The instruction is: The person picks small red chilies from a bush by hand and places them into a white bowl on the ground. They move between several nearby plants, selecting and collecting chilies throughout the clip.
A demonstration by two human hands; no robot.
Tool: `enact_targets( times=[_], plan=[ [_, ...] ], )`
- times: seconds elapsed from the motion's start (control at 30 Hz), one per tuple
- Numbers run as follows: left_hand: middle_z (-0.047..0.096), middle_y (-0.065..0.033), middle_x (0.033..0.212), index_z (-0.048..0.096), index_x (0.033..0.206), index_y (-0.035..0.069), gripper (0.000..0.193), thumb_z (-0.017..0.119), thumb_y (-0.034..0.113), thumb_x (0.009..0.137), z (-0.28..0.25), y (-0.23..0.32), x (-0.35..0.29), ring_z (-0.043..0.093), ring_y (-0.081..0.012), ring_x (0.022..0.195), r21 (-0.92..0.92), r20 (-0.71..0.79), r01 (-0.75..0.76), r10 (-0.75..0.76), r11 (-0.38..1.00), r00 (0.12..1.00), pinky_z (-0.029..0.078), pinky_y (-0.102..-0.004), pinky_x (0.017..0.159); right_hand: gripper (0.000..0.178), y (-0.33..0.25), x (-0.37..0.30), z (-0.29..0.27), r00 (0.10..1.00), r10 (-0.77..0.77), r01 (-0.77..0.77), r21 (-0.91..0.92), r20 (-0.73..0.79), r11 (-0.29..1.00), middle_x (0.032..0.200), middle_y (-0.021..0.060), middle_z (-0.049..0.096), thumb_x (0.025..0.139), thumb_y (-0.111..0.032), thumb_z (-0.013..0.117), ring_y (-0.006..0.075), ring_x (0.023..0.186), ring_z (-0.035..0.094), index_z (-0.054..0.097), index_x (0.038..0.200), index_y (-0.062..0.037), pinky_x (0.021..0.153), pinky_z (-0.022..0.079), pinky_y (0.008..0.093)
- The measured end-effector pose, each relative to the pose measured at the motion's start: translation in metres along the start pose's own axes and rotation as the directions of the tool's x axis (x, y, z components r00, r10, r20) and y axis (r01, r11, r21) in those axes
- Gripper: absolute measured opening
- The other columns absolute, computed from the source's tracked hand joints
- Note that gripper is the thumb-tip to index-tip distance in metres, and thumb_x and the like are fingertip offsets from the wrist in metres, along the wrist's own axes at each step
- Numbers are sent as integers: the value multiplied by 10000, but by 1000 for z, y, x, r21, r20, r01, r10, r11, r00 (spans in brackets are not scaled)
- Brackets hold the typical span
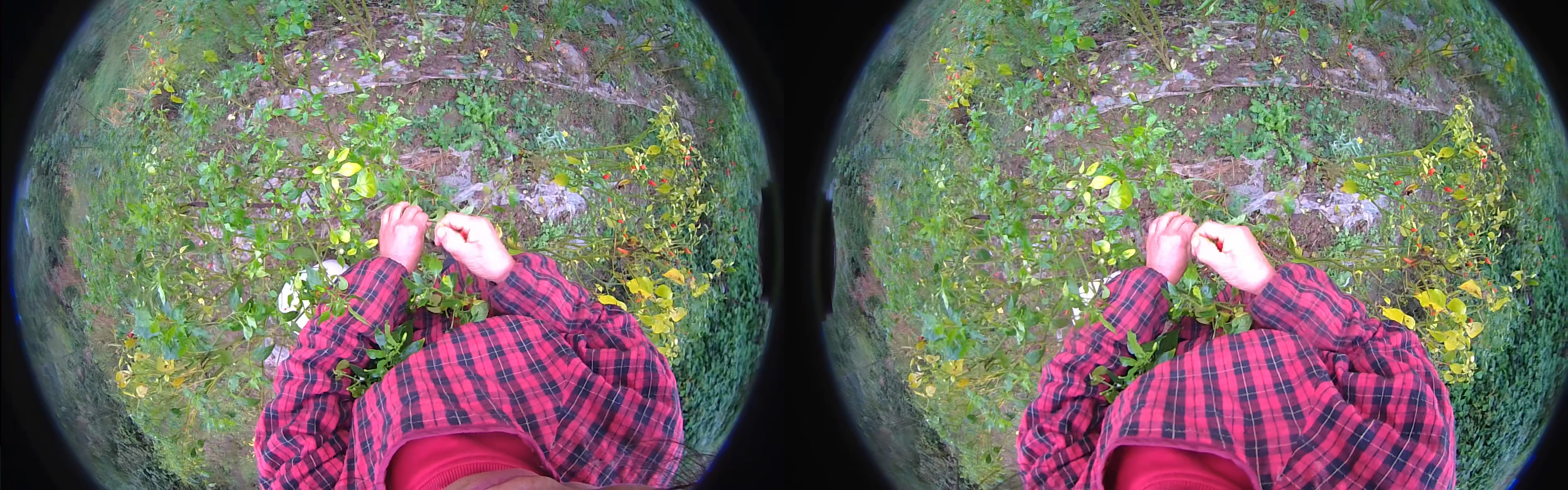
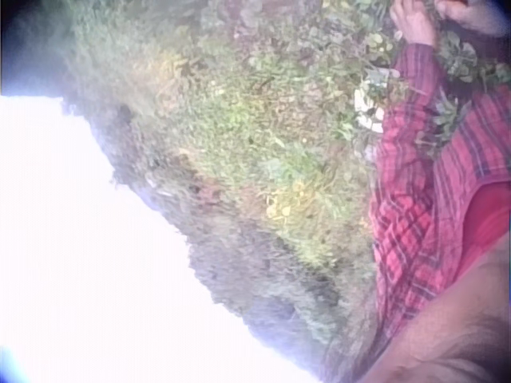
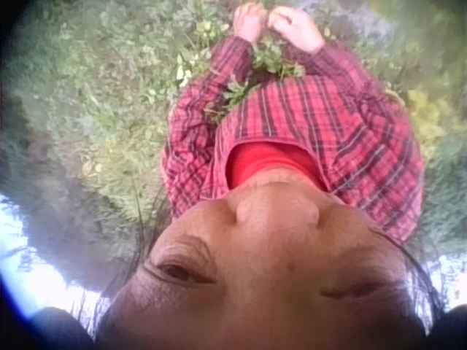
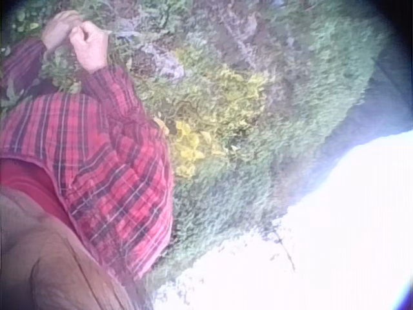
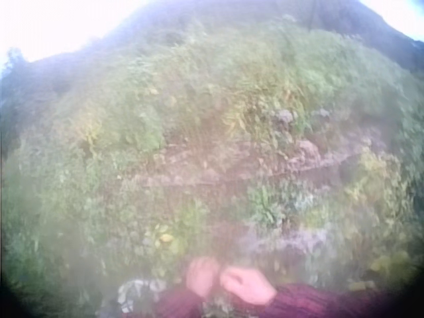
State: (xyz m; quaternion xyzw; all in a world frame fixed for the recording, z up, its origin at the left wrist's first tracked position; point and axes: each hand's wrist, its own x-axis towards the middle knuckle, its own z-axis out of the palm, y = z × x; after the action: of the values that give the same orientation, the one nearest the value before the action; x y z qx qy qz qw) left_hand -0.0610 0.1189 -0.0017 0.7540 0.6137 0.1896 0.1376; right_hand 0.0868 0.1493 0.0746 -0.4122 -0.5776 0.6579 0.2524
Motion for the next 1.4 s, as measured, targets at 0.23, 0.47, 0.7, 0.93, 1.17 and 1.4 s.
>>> enact_targets(
  times=[0.23,0.47,0.7,0.93,1.17,1.4],
  plan=[
    [594,-79,871,594,773,58,80,561,108,720,5,5,-20,502,-285,1018,-122,106,21,-8,992,994,380,-408,889,279,-17,76,-81,968,139,-250,824,207,508,796,100,532,912,-310,335,56,394,313,439,760,-101,321,254,183],
    [592,-98,892,585,795,50,95,547,113,734,0,16,-38,508,-293,1008,-174,195,59,-24,983,981,387,-389,890,148,0,164,-157,993,119,-50,865,-11,498,688,7,471,858,-171,462,49,412,306,480,942,-50,327,229,188],
    [586,-106,885,573,794,47,130,594,139,705,2,28,-47,513,-287,1008,-200,154,54,-23,978,988,390,-383,895,374,-4,233,-185,954,36,-117,-259,-298,959,643,-9,557,786,-245,610,63,547,496,554,1093,-39,500,380,218],
    [579,-100,963,586,848,42,132,567,96,729,-6,30,-42,481,-285,1063,-204,198,96,-55,974,979,367,-379,929,217,-15,227,-138,982,79,-165,-563,-174,810,630,-3,584,791,-282,588,85,570,527,636,864,-84,556,430,255],
    [500,-151,1187,404,1239,35,523,419,-9,718,-15,2,-10,404,-240,1177,-806,287,384,-271,450,919,299,-329,986,171,23,76,-51,890,322,-261,-217,323,941,623,-44,506,854,-227,523,44,551,429,600,848,-74,514,362,206],
    [597,-66,962,505,1129,-2,322,509,51,811,-3,-12,8,551,-138,877,-895,376,443,-462,42,803,422,-250,794,152,52,38,-8,977,183,-152,-248,108,957,610,-4,551,814,-190,578,68,538,473,601,871,-50,510,398,243]
  ],
)
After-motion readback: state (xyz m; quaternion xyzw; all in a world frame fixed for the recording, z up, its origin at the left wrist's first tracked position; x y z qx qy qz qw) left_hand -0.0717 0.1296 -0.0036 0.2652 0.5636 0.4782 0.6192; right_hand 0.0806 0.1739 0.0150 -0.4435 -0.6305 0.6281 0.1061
